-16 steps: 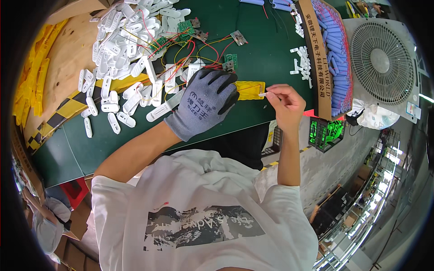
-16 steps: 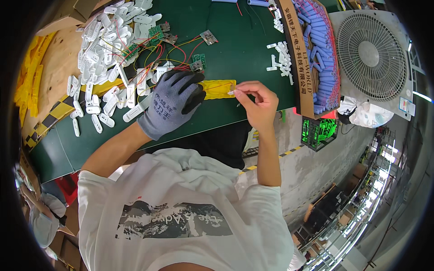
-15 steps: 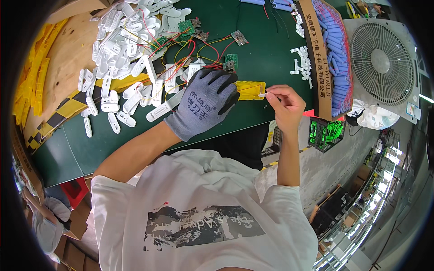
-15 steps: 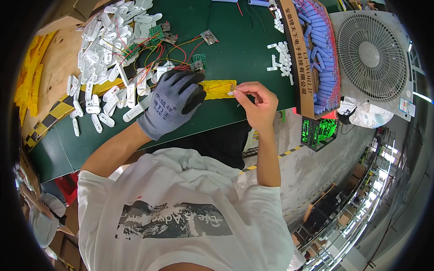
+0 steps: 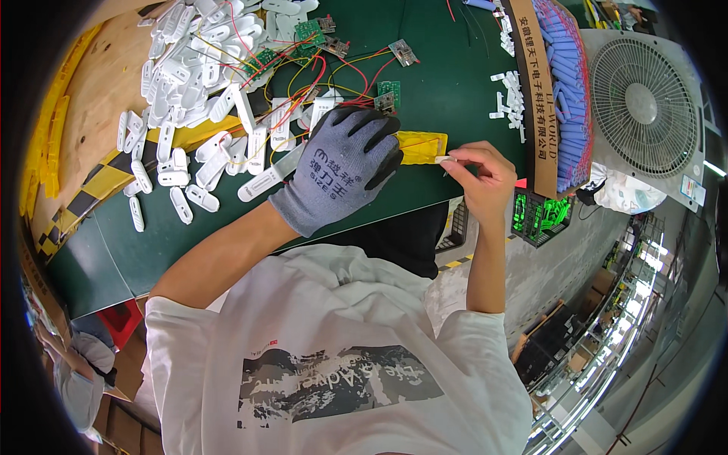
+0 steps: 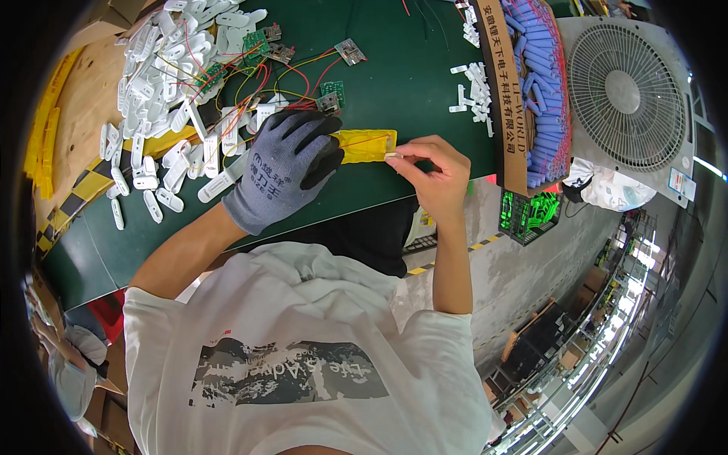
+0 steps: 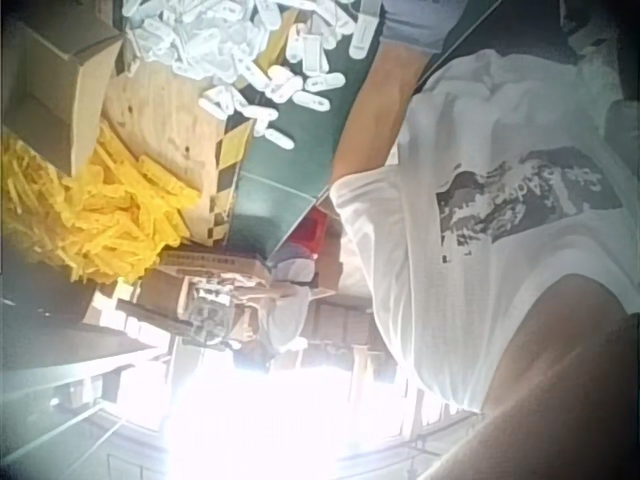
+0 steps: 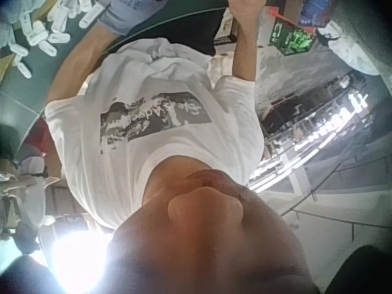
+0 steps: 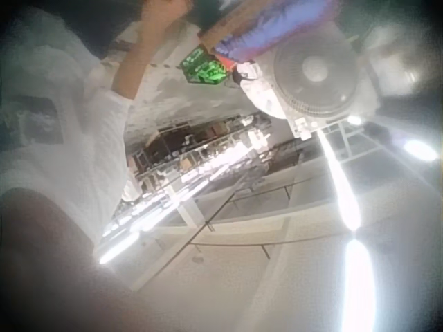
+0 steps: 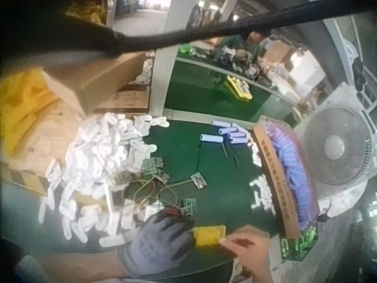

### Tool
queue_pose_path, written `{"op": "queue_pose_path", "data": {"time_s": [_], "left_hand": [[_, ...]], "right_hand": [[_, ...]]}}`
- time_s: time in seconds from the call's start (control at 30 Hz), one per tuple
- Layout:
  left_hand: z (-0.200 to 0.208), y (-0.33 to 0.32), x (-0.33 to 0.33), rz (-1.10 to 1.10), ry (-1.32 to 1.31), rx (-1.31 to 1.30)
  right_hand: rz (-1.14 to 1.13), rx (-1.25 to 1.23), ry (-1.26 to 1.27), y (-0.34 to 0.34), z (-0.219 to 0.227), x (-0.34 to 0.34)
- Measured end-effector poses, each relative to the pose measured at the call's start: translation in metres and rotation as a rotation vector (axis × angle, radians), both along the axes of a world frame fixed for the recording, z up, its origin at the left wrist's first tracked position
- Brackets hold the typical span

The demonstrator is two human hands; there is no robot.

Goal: Assembling internal electronic components into a yellow plastic housing for a handheld device.

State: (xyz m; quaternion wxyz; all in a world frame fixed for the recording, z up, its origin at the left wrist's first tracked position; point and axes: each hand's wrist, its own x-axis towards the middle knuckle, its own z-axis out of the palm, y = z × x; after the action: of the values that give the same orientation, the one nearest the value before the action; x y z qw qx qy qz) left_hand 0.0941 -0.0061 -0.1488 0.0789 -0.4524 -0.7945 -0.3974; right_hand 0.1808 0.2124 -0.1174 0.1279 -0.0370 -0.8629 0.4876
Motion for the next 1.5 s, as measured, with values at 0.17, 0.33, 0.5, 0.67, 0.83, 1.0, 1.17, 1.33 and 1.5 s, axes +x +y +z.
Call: {"op": "queue_pose_path", "data": {"time_s": [0.17, 0.33, 0.5, 0.67, 0.83, 1.0, 1.17, 1.33, 1.5], "left_hand": [[0.000, 0.001, -0.001, -0.005, -0.029, 0.022], [0.000, -0.001, -0.001, -0.014, -0.023, 0.001], [0.000, -0.002, 0.001, -0.018, -0.058, 0.033], [-0.004, -0.003, 0.000, -0.029, -0.069, 0.048], [-0.002, -0.004, -0.004, -0.032, -0.075, 0.030], [0.005, 0.002, -0.007, -0.072, -0.052, 0.030], [0.008, -0.006, -0.003, -0.026, 0.023, -0.027], [0.007, -0.006, 0.008, -0.055, -0.006, -0.003], [0.008, -0.007, 0.006, -0.060, -0.039, -0.026]], "right_hand": [[-0.049, 0.103, 0.164, 0.005, -0.013, 0.004], [-0.070, 0.205, 0.309, -0.005, -0.029, 0.004], [-0.003, 0.380, 0.402, -0.003, -0.032, 0.004], [0.132, 0.526, 0.342, 0.002, -0.027, 0.003], [0.139, 0.519, 0.270, 0.005, -0.026, -0.001], [0.178, 0.608, 0.256, 0.015, -0.007, -0.008], [0.286, 0.660, 0.283, 0.012, -0.006, -0.014], [0.301, 0.604, 0.302, 0.019, -0.010, -0.001], [-0.054, 0.568, 0.200, 0.045, 0.038, -0.014]]}}
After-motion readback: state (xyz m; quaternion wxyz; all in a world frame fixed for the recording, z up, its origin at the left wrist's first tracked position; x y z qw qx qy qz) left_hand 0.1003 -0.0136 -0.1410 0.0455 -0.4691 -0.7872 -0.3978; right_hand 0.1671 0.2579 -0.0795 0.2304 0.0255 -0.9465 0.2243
